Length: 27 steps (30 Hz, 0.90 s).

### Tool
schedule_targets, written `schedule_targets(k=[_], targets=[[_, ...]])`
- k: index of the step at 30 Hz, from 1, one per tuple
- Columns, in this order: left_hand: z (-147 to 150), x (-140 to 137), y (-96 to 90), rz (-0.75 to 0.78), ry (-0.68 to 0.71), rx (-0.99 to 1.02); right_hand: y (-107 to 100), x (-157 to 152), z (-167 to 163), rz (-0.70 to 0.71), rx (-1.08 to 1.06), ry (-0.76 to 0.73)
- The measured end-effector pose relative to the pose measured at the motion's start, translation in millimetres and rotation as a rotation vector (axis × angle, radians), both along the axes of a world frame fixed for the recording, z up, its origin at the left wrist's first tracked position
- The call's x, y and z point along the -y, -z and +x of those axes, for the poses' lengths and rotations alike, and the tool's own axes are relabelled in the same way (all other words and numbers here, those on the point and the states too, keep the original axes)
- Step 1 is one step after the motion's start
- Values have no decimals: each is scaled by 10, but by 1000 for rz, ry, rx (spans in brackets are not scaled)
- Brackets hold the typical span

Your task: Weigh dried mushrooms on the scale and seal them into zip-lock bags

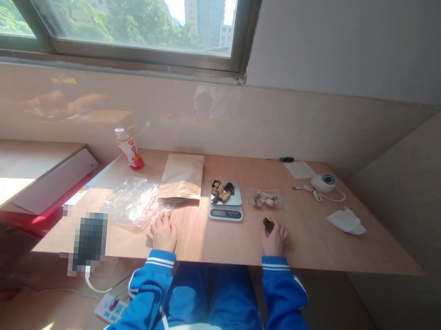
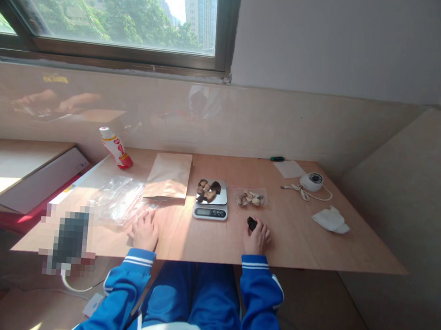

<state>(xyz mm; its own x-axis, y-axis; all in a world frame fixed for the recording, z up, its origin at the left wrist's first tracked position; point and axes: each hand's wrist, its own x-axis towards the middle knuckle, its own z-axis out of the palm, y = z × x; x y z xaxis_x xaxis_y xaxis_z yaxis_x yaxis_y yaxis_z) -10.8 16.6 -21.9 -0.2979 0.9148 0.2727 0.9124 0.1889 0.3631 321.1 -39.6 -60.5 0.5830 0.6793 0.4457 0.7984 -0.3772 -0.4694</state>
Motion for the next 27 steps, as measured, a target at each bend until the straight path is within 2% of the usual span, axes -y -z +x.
schedule_targets(k=[8,12,15,19,21,24,26,27], targets=[[-72,261,-48,-68,146,-42,-19,-4,-47,23,-15,-25],[-110,274,-134,-104,341,26,-39,-4,-60,-13,-15,-7],[-143,261,-167,-68,449,63,-38,-1,-52,-44,4,-6],[-221,272,-221,89,507,113,-45,7,-59,-53,35,-17],[-264,286,-279,186,458,120,-51,10,-68,-41,45,-15],[-335,276,-365,294,167,94,-58,10,-81,-24,53,-15],[-399,227,-382,268,-18,76,-62,9,-85,-28,51,-16],[-437,193,-375,207,-59,68,-64,9,-85,-32,49,-17]])
